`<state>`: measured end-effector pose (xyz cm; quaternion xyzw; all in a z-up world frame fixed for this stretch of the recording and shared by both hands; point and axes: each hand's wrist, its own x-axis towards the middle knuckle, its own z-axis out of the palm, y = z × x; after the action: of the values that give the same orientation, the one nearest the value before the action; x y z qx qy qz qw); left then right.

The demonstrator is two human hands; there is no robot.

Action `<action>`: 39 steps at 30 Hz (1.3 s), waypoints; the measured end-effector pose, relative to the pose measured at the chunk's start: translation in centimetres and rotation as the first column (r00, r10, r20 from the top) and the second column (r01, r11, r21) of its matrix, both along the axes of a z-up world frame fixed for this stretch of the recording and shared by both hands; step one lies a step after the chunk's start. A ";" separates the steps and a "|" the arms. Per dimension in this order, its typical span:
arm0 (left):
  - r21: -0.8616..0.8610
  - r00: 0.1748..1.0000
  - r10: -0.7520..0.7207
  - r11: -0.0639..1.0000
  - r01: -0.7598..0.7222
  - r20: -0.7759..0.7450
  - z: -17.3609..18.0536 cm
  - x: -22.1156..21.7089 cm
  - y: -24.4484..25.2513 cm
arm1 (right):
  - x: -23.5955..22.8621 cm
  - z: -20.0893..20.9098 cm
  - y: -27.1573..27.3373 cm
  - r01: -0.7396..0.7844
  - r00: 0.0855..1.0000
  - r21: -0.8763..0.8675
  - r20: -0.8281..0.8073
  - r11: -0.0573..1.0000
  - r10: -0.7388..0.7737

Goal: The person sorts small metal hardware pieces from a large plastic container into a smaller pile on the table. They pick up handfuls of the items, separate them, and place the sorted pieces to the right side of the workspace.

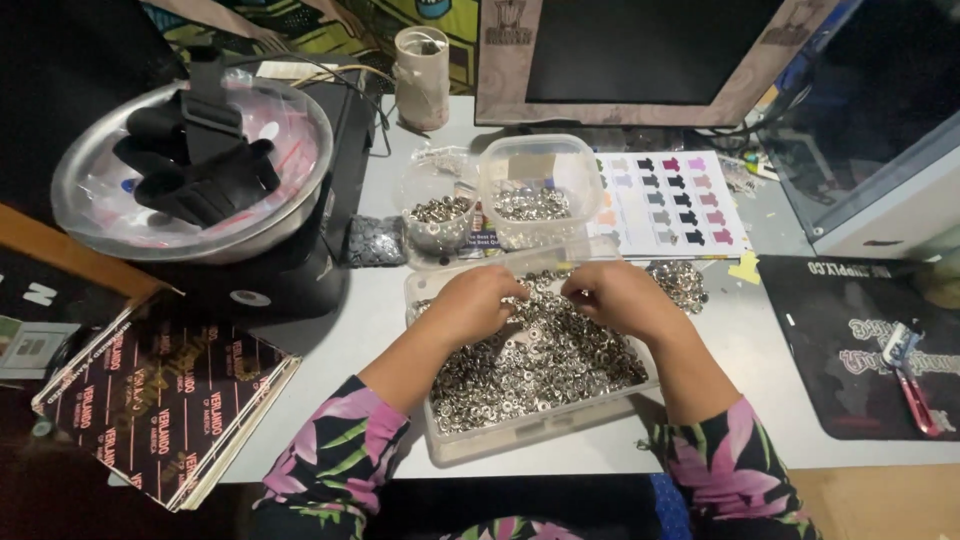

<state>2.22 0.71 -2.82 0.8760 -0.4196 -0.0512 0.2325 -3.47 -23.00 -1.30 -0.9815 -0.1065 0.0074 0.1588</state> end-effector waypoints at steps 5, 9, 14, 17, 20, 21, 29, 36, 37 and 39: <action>0.201 0.997 -0.057 0.977 0.067 -0.057 0.4 -1.2 -0.3 | 0.3 -0.2 -0.3 0.008 1.000 -0.005 -0.019 1.000 -0.008; 0.296 0.995 -0.094 0.950 0.101 -0.036 -0.2 -1.3 -0.5 | 0.3 -0.3 0.0 -0.022 1.000 -0.036 -0.017 0.999 0.022; 0.326 0.986 -0.148 0.938 0.117 0.073 -3.2 -1.0 -1.3 | 0.2 -0.1 0.0 -0.024 0.999 -0.039 -0.034 0.999 0.023; 0.344 0.974 -0.175 0.931 0.118 0.141 -4.4 -0.9 -1.5 | 0.2 -0.2 0.0 -0.034 0.999 -0.044 -0.034 0.998 0.033; 0.351 0.973 -0.188 0.927 0.130 0.136 -3.2 -1.5 -1.2 | 0.0 0.2 0.2 -0.042 0.999 -0.033 -0.028 0.999 0.041; 0.364 0.974 -0.193 0.921 0.137 0.121 -2.5 -1.7 -1.1 | -0.1 0.5 0.3 -0.047 0.999 -0.020 -0.027 0.999 0.046; 0.248 0.937 -0.298 0.936 0.249 0.184 0.3 -3.2 -2.3 | -0.1 0.2 0.3 -0.062 0.998 -0.004 -0.025 0.998 0.062; 0.125 0.804 -0.342 0.938 0.323 0.487 -8.2 -0.6 -4.5 | 0.0 0.2 0.2 -0.071 0.997 -0.012 -0.039 0.997 0.071; 0.125 0.802 -0.342 0.938 0.323 0.489 -7.7 -0.8 -4.5 | -0.4 0.9 0.5 -0.071 0.997 -0.012 -0.036 0.997 0.070; 0.121 0.865 -0.321 0.947 0.298 0.385 -6.6 -1.1 -4.5 | -1.0 2.4 0.9 -0.060 0.996 0.173 -0.048 0.983 0.069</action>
<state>1.13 -3.74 -9.41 0.7954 -0.5915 0.0799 0.1054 -4.46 -22.11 1.11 -0.9597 -0.1343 0.0299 0.2450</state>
